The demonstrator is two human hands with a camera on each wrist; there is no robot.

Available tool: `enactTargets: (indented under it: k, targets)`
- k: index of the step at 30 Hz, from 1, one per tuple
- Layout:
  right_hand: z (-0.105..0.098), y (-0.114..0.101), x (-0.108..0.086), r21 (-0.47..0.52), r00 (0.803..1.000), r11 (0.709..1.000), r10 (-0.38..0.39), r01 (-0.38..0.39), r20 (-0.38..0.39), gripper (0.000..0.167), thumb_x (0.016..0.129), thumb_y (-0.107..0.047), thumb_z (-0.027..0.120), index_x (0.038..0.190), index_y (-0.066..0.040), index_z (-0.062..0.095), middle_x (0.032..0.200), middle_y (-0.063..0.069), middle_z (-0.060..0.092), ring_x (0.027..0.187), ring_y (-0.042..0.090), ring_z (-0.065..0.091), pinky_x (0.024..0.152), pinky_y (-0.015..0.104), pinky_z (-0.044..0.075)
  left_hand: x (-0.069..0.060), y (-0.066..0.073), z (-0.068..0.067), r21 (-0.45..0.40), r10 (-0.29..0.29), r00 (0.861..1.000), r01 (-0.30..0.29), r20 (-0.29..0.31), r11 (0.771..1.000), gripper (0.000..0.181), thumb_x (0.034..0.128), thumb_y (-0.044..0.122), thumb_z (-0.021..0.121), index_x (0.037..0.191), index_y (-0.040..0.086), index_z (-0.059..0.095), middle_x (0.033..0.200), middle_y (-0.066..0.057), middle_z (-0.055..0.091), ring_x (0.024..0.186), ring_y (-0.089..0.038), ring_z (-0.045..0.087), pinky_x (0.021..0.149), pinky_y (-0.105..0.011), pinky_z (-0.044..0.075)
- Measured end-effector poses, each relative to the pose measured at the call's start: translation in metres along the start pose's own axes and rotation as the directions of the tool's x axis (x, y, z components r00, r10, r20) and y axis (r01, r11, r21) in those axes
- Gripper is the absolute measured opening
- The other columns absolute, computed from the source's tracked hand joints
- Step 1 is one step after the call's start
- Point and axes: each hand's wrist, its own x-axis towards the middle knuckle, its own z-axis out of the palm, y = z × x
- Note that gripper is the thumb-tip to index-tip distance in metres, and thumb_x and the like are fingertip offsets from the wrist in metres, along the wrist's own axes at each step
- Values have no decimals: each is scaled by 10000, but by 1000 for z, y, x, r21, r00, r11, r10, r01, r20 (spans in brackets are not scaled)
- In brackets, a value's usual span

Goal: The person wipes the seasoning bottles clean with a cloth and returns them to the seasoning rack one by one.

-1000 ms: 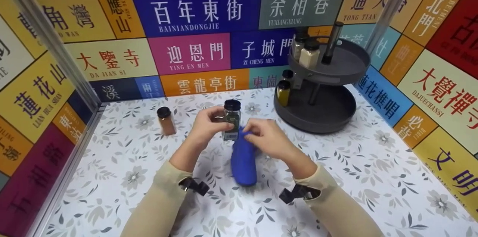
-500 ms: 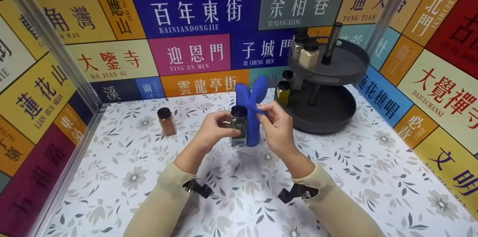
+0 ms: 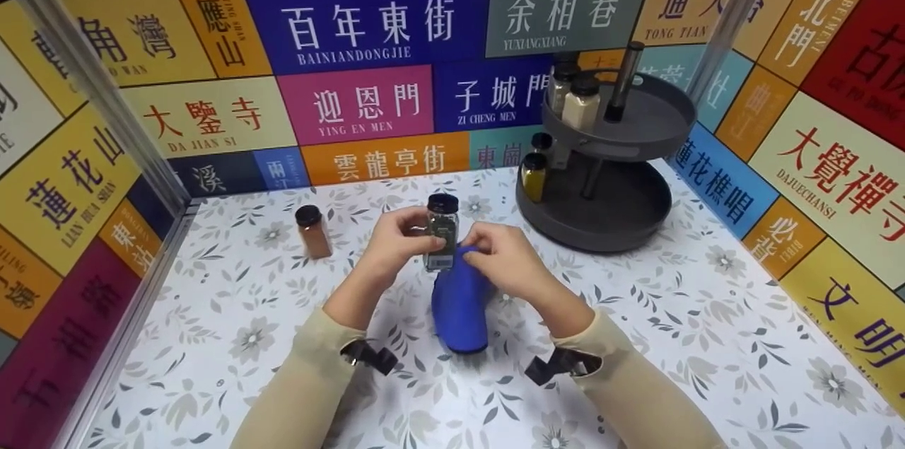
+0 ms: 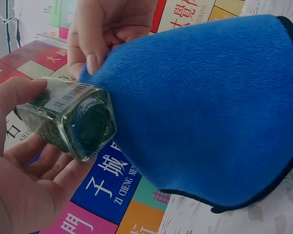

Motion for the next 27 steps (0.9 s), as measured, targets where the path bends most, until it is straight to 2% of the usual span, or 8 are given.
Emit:
enactTargets:
  k: [3, 6, 10, 13, 17, 20, 22, 27]
  targets:
    - [0, -3, -1, 69, 990, 996, -41, 51, -135, 82, 941, -32, 714, 995, -77, 755, 847, 38, 782, 712, 108, 657, 669, 242, 534, 0, 1, 0, -12, 1, 1000, -1, -5, 1000, 320, 788, 14, 799, 1103, 0, 745, 946, -1, 733, 848, -141, 735, 792, -286, 623]
    - [0, -6, -3, 152, 952, 974, -120, 168, -282, 87, 964, 7, 708, 1035, -31, 739, 1035, 113, 821, 893, 150, 745, 781, 232, 587, 0, 1, 2, -12, -5, 1000, 5, -6, 1000, 300, 776, 13, 805, 1071, 9, 749, 920, 5, 725, 836, -140, 735, 788, -294, 626]
    - [0, -6, -4, 182, 912, 945, -193, 272, -361, 97, 975, 48, 689, 1061, 11, 714, 1158, 157, 801, 1058, 194, 771, 846, 224, 615, 1, 0, 4, -10, -26, 1000, 26, 5, 1000, 278, 762, 12, 806, 1033, 22, 745, 906, 14, 719, 836, -142, 739, 790, -303, 634]
    - [-1, -5, -4, 138, 936, 964, -178, 228, -304, 97, 973, 31, 692, 1051, -18, 720, 1077, 119, 817, 913, 152, 756, 761, 208, 592, 2, -1, 3, -26, -37, 999, 37, -3, 999, 288, 761, 8, 802, 1044, 22, 750, 913, 15, 726, 843, -139, 745, 791, -297, 633]
    - [0, -3, -2, 17, 994, 996, -85, 86, -75, 88, 950, -23, 697, 1008, -75, 737, 852, 60, 770, 652, 120, 587, 602, 241, 489, 1, 0, -2, -34, -24, 999, 23, -23, 999, 346, 766, 6, 805, 1108, -2, 748, 948, 3, 740, 863, -137, 743, 792, -285, 626]
    - [3, -1, 0, -50, 999, 998, -28, 30, 41, 83, 934, -56, 701, 994, -92, 746, 830, 39, 743, 651, 105, 576, 614, 264, 488, -2, 3, -4, -25, -2, 1000, 1, -23, 1000, 387, 779, 7, 809, 1158, -18, 736, 981, -8, 738, 875, -147, 733, 796, -285, 624]
    - [5, -1, 1, -34, 1000, 999, -16, 17, 22, 80, 936, -62, 704, 1000, -86, 746, 853, 48, 768, 679, 99, 603, 647, 274, 504, -2, 4, -5, -14, 10, 1000, -10, -23, 1000, 388, 787, 16, 813, 1167, -12, 735, 990, -11, 731, 869, -150, 722, 795, -284, 622]
    - [4, -2, 0, 128, 970, 987, -66, 98, -233, 95, 956, -3, 703, 1038, -39, 735, 968, 113, 810, 759, 124, 659, 725, 243, 544, -1, 1, -3, -1, 17, 1000, -17, 9, 1000, 319, 788, 29, 814, 1098, 9, 743, 958, 2, 732, 848, -137, 720, 801, -283, 620]
